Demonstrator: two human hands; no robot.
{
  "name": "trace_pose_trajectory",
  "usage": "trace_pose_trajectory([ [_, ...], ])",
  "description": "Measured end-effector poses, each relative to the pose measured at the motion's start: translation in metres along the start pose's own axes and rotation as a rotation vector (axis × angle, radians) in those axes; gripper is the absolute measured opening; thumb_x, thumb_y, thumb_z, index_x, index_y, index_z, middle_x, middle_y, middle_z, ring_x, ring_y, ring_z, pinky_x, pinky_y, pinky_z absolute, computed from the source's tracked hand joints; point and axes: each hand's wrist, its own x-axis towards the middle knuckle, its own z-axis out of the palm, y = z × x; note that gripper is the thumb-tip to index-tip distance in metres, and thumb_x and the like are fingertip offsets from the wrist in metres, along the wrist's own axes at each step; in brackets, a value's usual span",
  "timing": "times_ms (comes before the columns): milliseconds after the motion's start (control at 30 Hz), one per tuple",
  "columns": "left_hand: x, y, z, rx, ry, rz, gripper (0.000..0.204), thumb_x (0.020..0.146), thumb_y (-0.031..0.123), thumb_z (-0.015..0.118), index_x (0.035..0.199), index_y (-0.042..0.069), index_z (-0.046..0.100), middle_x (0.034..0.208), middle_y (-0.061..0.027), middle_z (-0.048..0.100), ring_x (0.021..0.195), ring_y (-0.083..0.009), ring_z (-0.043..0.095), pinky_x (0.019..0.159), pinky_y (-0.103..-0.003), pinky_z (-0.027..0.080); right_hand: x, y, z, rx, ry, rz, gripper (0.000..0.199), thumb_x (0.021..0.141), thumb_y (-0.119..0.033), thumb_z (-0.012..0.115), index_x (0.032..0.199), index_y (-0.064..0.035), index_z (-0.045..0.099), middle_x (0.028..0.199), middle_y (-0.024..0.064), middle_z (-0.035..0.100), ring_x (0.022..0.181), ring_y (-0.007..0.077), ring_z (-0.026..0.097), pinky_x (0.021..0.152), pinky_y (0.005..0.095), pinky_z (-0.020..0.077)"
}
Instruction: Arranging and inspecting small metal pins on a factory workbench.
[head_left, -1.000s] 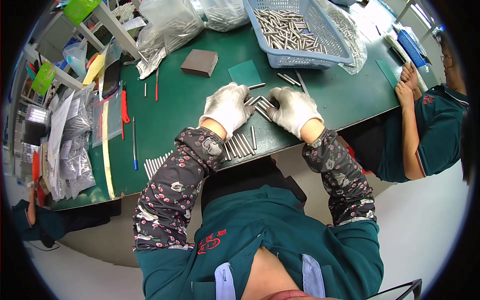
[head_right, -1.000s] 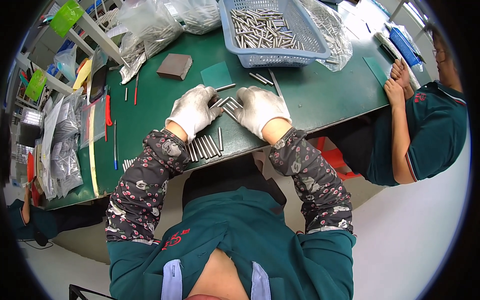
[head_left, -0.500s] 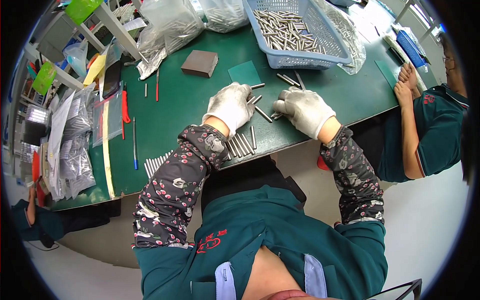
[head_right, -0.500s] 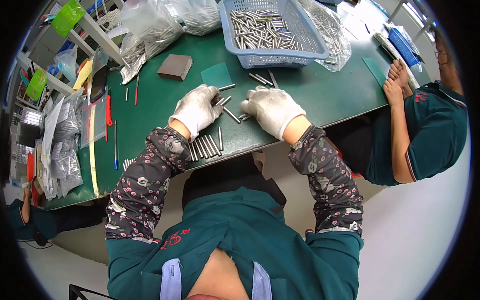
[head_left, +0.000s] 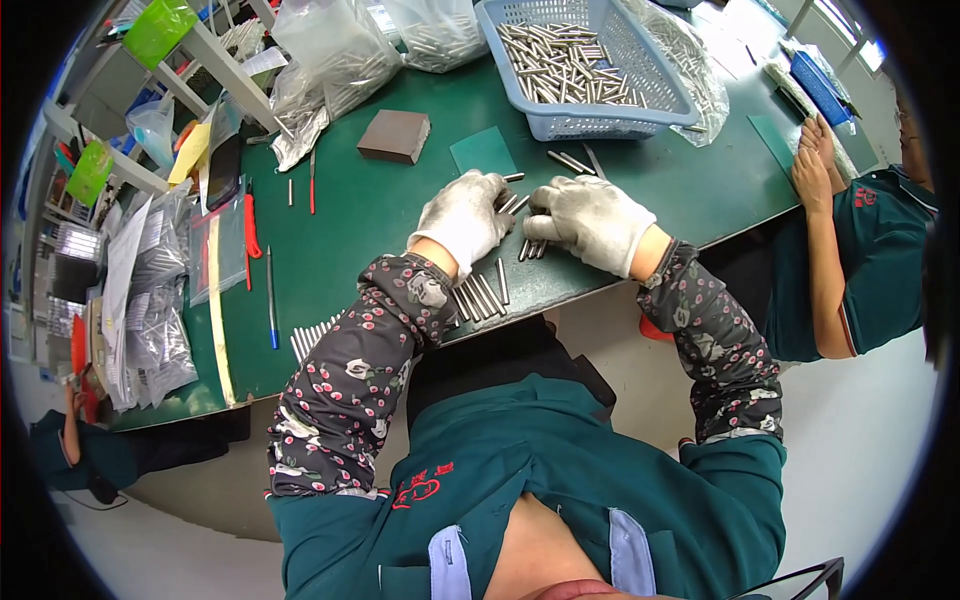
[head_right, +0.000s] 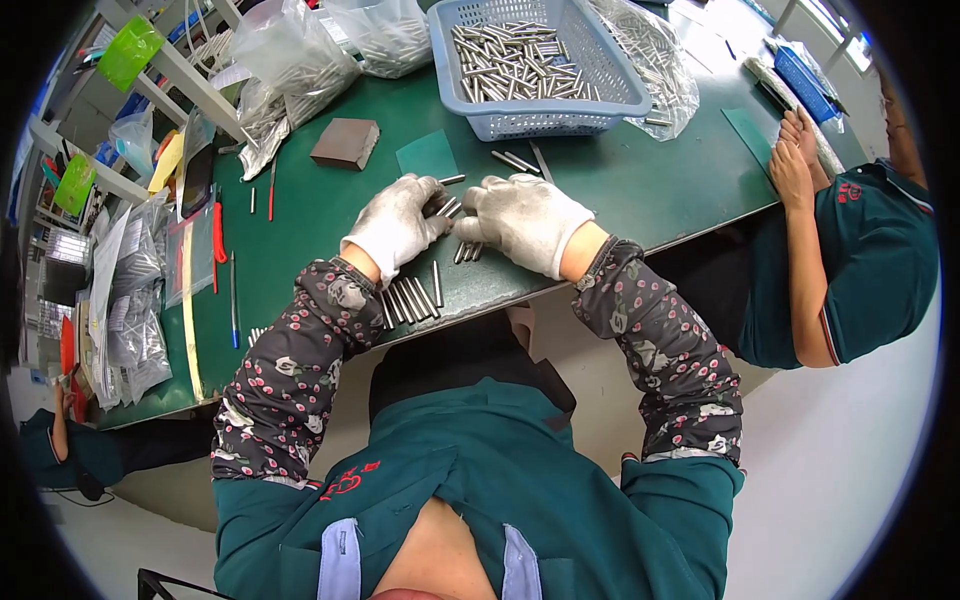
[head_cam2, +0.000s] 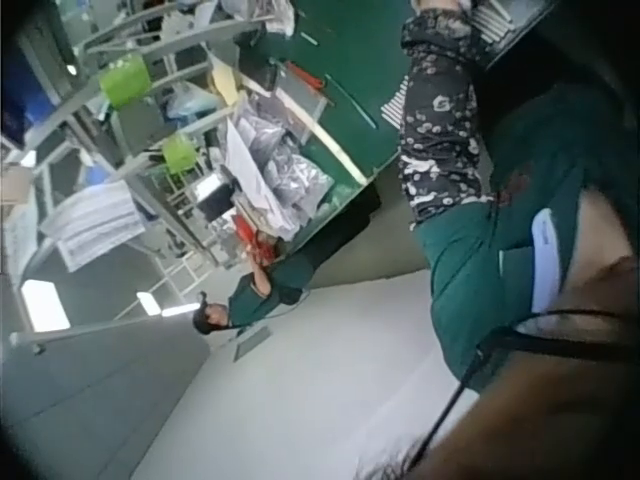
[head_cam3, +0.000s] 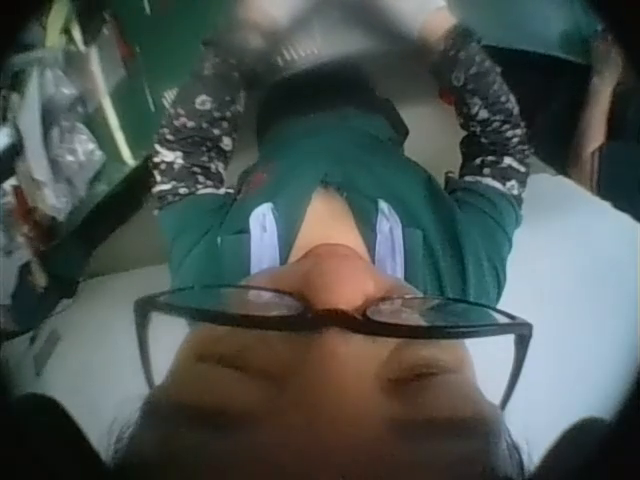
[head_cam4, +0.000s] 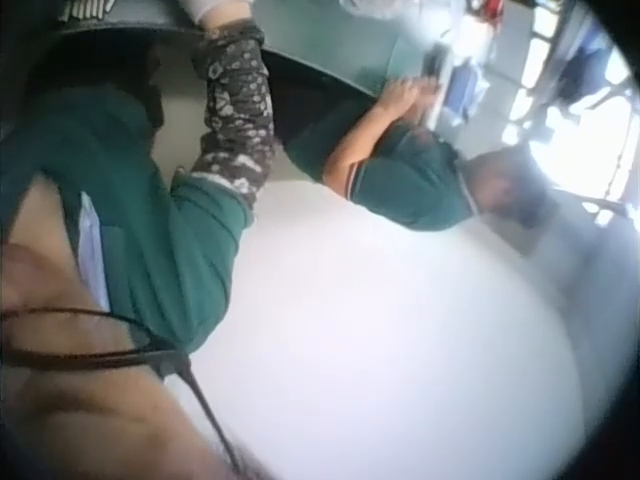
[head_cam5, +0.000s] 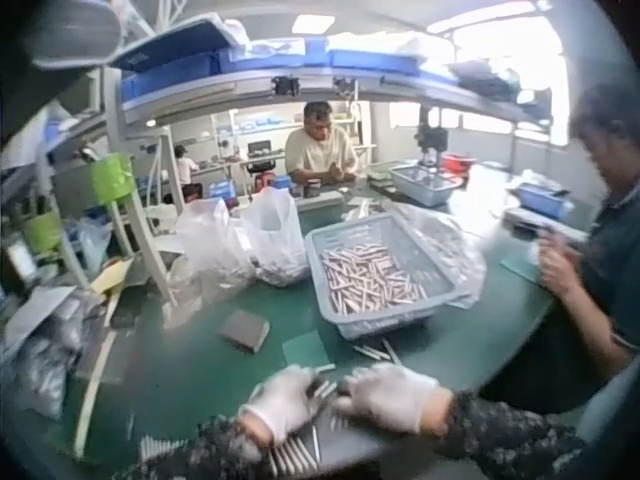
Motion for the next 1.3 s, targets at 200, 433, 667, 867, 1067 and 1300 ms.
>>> trace_pose_trajectory([
  [200,0.0,-0.002,-0.002,0.01,-0.054,-0.015,0.028,0.079,0.02,0.068,0.103,0.006,0.063,0.099,-0.013,0.061,0.096,-0.0312,0.06,0.084,-0.039,0.049,-0.006,-0.004,0.007,0.114,0.07,0.139,0.015,0.08,-0.014,0.058,0.093,-0.0116,0.065,0.096,0.0073,0.06,0.094,0.0269,0.059,0.081,0.0391,0.0489],
  [433,0.005,-0.016,0.004,-0.161,-0.061,0.147,0.025,0.079,0.011,0.064,0.103,0.004,0.063,0.1,-0.0151,0.063,0.095,-0.0328,0.061,0.084,-0.039,0.049,-0.006,-0.004,0.01,0.152,0.085,0.138,0.015,0.079,-0.016,0.062,0.093,-0.0103,0.063,0.095,0.0078,0.06,0.093,0.0279,0.059,0.08,0.0398,0.0486],
  [667,-0.007,0.001,-0.006,0.086,-0.032,0.036,0.026,0.079,0.01,0.059,0.104,0.006,0.063,0.101,-0.0141,0.065,0.097,-0.0321,0.062,0.084,-0.04,0.05,-0.005,-0.04,0.0,0.176,-0.01,0.544,0.016,0.079,-0.02,0.063,0.091,-0.0084,0.061,0.091,0.0118,0.062,0.091,0.0312,0.06,0.078,0.0422,0.0489],
  [867,-0.013,-0.009,-0.003,-0.018,-0.038,0.011,0.027,0.076,0.008,0.057,0.103,0.005,0.063,0.101,-0.0164,0.065,0.095,-0.034,0.062,0.084,-0.04,0.05,-0.001,-0.058,0.013,0.36,0.098,0.676,0.02,0.079,-0.022,0.066,0.09,-0.0066,0.061,0.077,0.015,0.063,0.075,0.0345,0.062,0.069,0.0436,0.0485],
  [1067,-0.019,-0.013,0.0,-0.052,0.062,0.024,0.026,0.076,0.009,0.057,0.101,0.006,0.064,0.097,-0.0162,0.066,0.092,-0.0332,0.063,0.082,-0.04,0.05,-0.006,-0.054,0.015,0.372,0.17,0.86,0.014,0.082,-0.023,0.06,0.087,-0.0093,0.061,0.083,0.0147,0.065,0.079,0.0354,0.063,0.072,0.0464,0.0499],
  [1300,-0.023,-0.003,0.001,-0.049,0.027,0.011,0.028,0.077,0.01,0.055,0.103,0.005,0.064,0.097,-0.0162,0.066,0.092,-0.0331,0.063,0.082,-0.039,0.051,-0.007,-0.062,0.007,0.366,0.107,0.839,0.015,0.083,-0.024,0.058,0.086,-0.0096,0.062,0.083,0.0131,0.066,0.08,0.035,0.064,0.072,0.0464,0.0498],
])
